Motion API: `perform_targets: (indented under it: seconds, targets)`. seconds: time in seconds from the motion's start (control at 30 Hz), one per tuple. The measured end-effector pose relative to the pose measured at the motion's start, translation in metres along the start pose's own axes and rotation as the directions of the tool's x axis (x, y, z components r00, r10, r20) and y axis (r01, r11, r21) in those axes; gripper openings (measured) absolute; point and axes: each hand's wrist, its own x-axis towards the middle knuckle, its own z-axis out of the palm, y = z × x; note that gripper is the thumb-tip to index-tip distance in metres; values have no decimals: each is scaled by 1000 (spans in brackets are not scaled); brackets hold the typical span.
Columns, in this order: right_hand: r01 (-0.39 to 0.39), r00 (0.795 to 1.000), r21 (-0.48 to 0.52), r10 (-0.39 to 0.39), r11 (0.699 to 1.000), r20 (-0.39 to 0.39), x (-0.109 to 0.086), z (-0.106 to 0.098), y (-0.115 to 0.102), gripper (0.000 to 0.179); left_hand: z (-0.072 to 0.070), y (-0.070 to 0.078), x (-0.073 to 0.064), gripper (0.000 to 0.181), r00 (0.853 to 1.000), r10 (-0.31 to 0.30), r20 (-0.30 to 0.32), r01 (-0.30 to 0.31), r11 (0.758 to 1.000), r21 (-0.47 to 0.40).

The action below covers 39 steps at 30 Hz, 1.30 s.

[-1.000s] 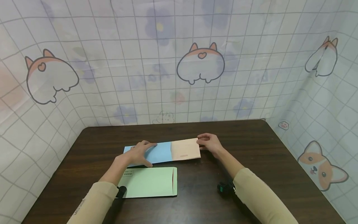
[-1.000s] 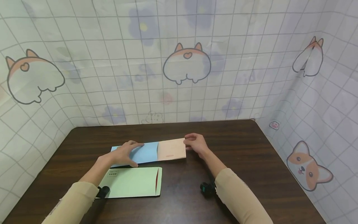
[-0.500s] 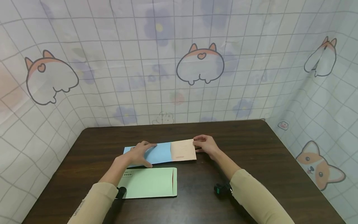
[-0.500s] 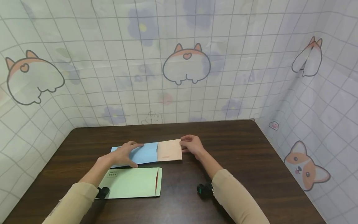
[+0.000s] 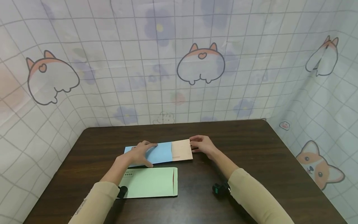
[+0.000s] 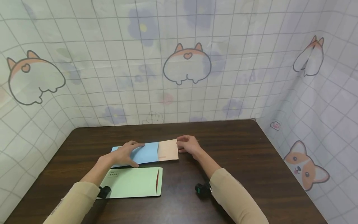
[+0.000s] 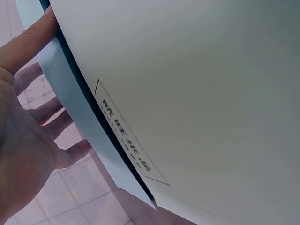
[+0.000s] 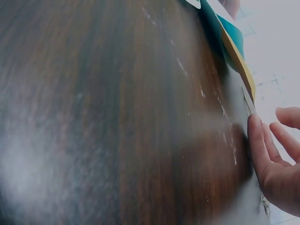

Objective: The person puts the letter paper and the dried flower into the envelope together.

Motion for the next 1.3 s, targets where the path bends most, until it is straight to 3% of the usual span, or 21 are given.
perform_targets:
  seconds: [0.6,1.3]
  targets:
    - [5,997,-18,-4,1000,76,1,8,-8,35,0,-1,-1,96,1000,11,-7,-11,1000,16]
    - [-9,994,34,6,999,107,3,19,-11,33,0,1,0,95,1000,8,1,-8,1000,25]
